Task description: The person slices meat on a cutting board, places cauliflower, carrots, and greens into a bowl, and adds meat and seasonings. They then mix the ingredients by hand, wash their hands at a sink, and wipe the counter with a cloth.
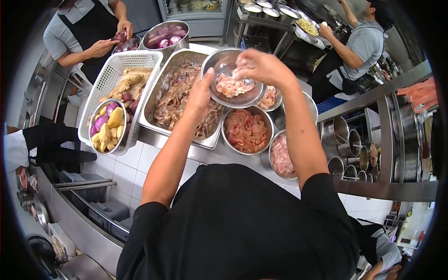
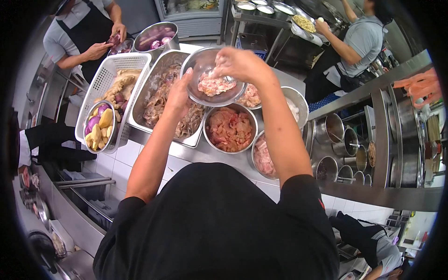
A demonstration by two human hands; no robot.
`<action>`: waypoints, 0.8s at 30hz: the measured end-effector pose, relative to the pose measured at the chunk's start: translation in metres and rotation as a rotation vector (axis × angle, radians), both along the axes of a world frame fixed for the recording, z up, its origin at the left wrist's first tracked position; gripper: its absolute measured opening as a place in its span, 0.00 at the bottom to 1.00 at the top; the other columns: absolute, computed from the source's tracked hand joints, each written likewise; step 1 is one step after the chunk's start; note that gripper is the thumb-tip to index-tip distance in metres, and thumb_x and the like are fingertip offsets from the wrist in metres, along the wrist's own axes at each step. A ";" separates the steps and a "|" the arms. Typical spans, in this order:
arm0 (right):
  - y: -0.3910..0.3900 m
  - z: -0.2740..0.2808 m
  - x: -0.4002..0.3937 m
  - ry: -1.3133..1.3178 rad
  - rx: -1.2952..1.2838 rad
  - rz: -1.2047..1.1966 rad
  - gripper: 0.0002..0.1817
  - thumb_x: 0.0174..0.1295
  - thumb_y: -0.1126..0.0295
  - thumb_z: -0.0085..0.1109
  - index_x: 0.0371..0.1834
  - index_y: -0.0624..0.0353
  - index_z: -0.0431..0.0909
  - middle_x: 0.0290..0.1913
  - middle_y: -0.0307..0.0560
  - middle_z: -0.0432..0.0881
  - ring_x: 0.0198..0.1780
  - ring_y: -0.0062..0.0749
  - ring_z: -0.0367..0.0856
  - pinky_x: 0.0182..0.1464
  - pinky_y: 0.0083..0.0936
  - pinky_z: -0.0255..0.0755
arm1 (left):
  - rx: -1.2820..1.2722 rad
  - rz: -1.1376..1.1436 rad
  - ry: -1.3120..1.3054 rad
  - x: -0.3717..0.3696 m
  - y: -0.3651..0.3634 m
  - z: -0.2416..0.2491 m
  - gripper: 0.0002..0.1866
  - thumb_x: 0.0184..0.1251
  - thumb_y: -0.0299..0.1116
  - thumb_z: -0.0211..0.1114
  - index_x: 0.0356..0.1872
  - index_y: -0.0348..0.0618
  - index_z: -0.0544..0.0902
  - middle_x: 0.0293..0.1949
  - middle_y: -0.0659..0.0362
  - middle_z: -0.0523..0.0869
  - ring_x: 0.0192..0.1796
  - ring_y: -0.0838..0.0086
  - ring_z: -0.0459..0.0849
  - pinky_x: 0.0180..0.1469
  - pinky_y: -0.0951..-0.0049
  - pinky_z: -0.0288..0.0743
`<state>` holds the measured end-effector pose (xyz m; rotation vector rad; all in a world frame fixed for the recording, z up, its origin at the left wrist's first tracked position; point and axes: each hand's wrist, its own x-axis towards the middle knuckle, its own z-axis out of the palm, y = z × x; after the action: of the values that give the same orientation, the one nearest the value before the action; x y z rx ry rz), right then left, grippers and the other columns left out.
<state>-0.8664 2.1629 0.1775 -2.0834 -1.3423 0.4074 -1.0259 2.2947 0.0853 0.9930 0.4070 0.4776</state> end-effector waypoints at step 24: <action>-0.012 0.069 -0.011 -0.237 0.089 0.030 0.20 0.62 0.75 0.58 0.59 0.56 0.79 0.32 0.42 0.81 0.32 0.25 0.81 0.39 0.26 0.79 | -0.089 -0.028 0.067 0.018 -0.023 0.006 0.15 0.76 0.46 0.58 0.44 0.43 0.77 0.29 0.61 0.80 0.28 0.73 0.80 0.32 0.70 0.77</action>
<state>-0.8770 2.1505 0.2464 -2.0892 -1.4996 0.1122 -1.0077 2.2720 0.0909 0.9288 0.4695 0.3985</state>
